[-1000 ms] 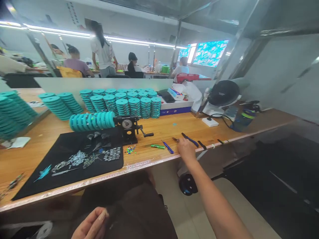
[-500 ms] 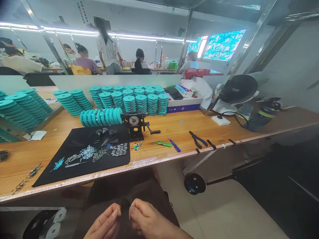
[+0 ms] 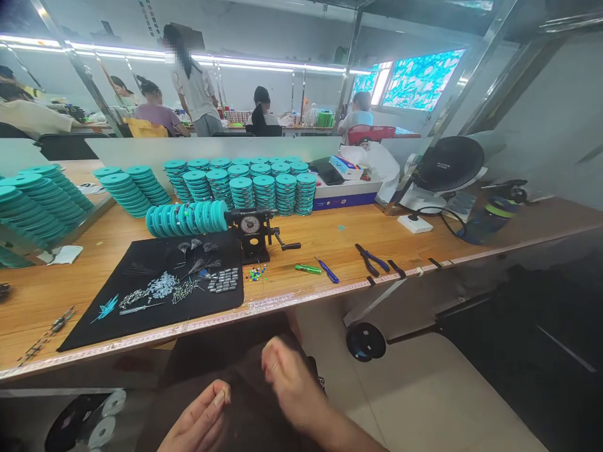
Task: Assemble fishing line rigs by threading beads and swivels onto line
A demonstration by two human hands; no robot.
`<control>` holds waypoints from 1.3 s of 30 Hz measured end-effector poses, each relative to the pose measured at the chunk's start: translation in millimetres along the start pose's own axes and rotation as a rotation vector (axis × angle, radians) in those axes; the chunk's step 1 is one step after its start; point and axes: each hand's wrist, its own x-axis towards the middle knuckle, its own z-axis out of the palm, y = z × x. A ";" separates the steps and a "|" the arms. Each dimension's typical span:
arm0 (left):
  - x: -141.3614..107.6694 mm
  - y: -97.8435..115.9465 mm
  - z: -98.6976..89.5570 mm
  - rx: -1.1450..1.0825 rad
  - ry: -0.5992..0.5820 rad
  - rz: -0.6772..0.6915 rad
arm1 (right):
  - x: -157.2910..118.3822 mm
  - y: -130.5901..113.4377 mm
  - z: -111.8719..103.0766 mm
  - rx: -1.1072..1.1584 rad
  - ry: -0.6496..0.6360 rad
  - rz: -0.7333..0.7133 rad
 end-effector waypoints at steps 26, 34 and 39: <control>-23.8 60.6 12.8 0.744 0.356 0.821 | 7.5 -30.5 44.1 0.192 -0.229 -0.309; -13.9 73.0 -17.3 0.879 0.349 0.778 | 31.9 13.8 51.2 0.412 -0.186 -0.048; 8.3 134.2 -97.1 1.214 0.762 0.767 | 31.9 25.8 46.6 0.571 -0.144 0.077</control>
